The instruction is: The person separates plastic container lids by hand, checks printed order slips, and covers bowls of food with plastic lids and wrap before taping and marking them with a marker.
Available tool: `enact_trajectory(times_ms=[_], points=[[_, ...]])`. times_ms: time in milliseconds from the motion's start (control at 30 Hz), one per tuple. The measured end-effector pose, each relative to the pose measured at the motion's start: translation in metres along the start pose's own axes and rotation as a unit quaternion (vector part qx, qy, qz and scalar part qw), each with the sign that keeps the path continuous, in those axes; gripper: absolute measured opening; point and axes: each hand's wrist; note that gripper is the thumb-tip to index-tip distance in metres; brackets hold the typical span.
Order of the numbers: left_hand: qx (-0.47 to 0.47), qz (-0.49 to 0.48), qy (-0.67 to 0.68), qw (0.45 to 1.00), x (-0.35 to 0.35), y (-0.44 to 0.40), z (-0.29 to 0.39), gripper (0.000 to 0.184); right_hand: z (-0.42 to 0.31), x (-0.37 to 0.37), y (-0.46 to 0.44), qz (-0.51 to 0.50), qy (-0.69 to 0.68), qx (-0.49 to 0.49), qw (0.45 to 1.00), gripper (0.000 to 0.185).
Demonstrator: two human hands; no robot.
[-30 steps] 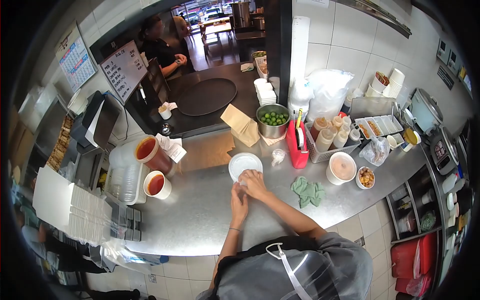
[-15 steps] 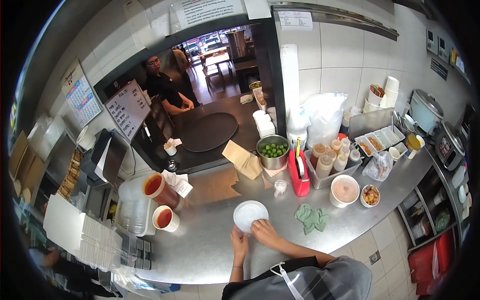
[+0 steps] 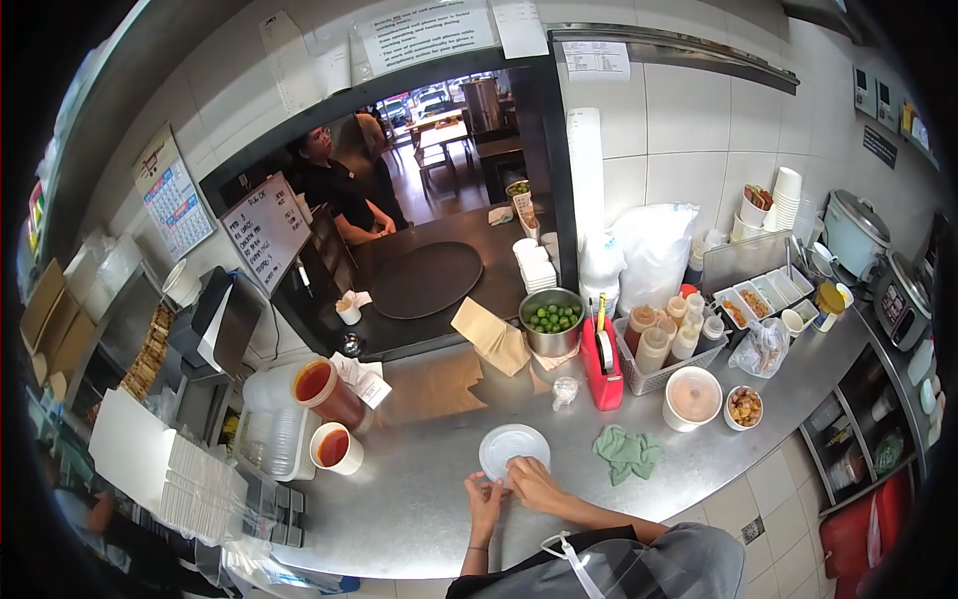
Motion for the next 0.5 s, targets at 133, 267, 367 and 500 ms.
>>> enact_trajectory(times_ms=[133,267,367,500], points=[[-0.025,-0.018,-0.029,0.999,-0.004,0.002,0.001,0.048,-0.01,0.015,-0.002,0.036,-0.082,-0.018,0.996,0.01],[-0.011,0.001,-0.038,0.999,-0.009,0.0,-0.013,0.036,-0.006,0.015,-0.001,0.05,-0.11,-0.014,0.993,0.01],[0.029,0.007,0.022,0.999,-0.009,-0.002,-0.02,0.025,0.001,0.011,0.0,0.035,-0.121,-0.035,0.991,0.014],[0.075,-0.01,0.103,0.992,-0.006,-0.002,-0.017,0.02,0.001,0.008,-0.002,0.052,-0.152,-0.037,0.986,0.015]])
Point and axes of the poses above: each hand's wrist, its own y-axis away from the middle knuckle, its own x-axis out of the back of the hand, z = x × y, and after that the axes turned 14 degrees about -y, right-handed
